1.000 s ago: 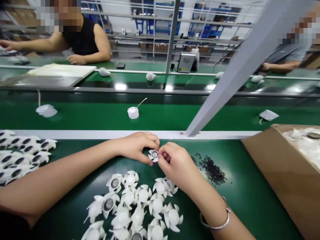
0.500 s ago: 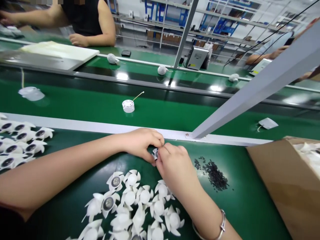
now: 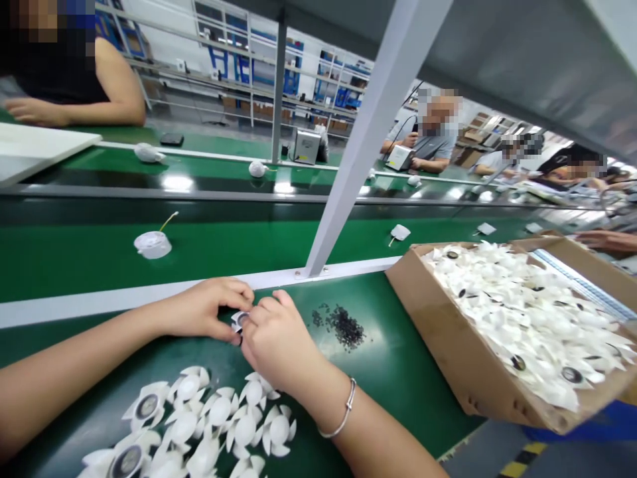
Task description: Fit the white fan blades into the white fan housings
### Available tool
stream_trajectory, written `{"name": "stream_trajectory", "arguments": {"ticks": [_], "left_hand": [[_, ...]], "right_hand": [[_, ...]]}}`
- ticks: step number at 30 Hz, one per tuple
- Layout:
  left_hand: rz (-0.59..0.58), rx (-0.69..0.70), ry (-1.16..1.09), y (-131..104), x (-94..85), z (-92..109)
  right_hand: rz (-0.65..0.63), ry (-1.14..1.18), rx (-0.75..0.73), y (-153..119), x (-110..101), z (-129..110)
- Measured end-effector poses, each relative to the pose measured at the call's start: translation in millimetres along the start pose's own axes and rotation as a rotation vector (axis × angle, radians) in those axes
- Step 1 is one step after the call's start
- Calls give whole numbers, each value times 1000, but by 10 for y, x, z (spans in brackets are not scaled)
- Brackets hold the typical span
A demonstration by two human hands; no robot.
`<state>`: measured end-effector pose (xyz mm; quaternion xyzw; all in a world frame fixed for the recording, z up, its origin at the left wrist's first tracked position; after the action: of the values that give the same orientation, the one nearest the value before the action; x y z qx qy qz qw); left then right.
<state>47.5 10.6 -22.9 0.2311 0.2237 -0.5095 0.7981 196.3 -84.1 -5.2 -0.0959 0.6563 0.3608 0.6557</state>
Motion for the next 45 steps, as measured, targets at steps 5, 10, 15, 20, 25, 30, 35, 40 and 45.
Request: {"name": "stream_trajectory", "arguments": {"ticks": [5, 10, 15, 20, 25, 30, 35, 40, 45], "left_hand": [[-2, -23, -7, -19, -7, 0], [-1, -12, -46, -32, -26, -20], [13, -25, -52, -28, -48, -33], [11, 28, -69, -37, -7, -9], [12, -12, -66, -64, 5, -81], [20, 5, -53, -59, 8, -52], [24, 15, -39, -65, 6, -72], [40, 15, -46, -57, -8, -60], [40, -6, -71, -59, -6, -54]], "right_hand": [[179, 156, 197, -91, -242, 398], [357, 125, 594, -340, -342, 1098], [334, 107, 883, -584, -280, 1601], [226, 115, 1112, -865, -242, 1888], [137, 144, 1145, -995, -44, 2118], [-3, 32, 1173, -1053, -11, 2223], [-238, -71, 1219, -1139, 87, 2337], [-196, -68, 1157, -1011, 291, 2386], [-98, 16, 1106, -729, 493, 2586]]}}
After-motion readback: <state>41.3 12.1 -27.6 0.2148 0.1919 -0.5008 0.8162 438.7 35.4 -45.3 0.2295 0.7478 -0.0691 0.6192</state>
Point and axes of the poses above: each hand's wrist, its own y-axis towards the middle knuckle, its own x-axis out of the palm, z = x × y, the point moved 3 cm from there along y, towards the middle knuckle, and after that the axes turned 12 degrees about -y, right-handed, at the moved point
